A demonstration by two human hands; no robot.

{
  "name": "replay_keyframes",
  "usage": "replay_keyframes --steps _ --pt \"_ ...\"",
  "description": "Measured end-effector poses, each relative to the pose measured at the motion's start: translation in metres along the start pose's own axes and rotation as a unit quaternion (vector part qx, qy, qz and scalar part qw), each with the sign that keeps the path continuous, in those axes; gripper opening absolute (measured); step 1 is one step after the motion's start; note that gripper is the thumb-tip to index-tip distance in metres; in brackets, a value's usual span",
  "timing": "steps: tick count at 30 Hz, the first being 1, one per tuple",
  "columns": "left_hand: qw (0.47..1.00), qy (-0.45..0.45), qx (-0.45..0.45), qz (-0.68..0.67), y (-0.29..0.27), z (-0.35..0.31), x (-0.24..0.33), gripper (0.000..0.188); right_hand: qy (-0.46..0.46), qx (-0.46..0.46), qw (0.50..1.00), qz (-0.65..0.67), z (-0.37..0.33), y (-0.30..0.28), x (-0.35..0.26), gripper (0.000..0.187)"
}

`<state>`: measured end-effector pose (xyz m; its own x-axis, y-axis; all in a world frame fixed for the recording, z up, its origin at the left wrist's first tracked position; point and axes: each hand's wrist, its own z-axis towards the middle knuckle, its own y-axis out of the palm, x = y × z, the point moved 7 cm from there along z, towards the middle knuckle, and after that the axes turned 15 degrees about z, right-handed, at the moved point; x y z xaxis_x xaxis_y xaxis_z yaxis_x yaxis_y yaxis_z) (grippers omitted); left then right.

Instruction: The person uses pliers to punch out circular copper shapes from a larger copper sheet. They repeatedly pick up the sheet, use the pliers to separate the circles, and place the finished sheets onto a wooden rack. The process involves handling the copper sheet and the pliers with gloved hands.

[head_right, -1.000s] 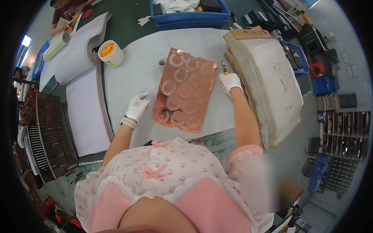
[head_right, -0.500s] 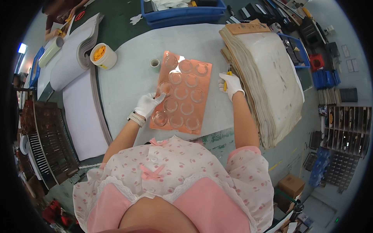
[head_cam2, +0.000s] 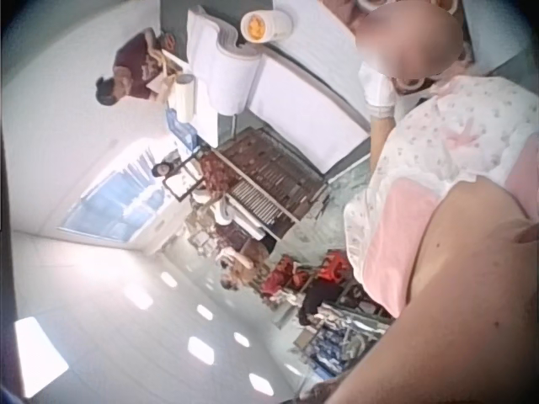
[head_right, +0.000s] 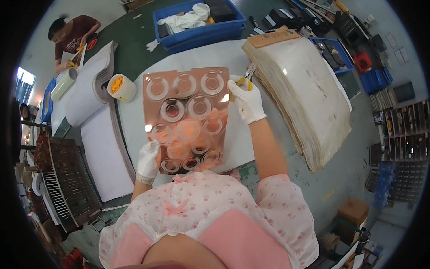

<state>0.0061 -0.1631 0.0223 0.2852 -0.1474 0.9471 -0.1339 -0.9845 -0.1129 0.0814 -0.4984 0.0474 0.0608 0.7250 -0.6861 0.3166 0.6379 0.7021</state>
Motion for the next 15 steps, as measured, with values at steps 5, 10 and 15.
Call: replay_keyframes --steps 5,10,15 --pt "0.994 -0.012 0.025 -0.105 -0.043 -0.022 -0.026 0.014 -0.001 -0.053 0.998 -0.028 -0.040 0.079 -0.017 0.025" --pt "0.991 0.013 0.072 -0.110 -0.064 -0.044 -0.024 0.013 -0.025 -0.109 0.994 -0.016 -0.061 0.115 -0.021 0.027" --pt "0.979 0.007 0.041 -0.198 -0.068 -0.053 -0.027 0.015 -0.062 -0.138 0.988 -0.026 -0.065 0.128 -0.028 0.029"
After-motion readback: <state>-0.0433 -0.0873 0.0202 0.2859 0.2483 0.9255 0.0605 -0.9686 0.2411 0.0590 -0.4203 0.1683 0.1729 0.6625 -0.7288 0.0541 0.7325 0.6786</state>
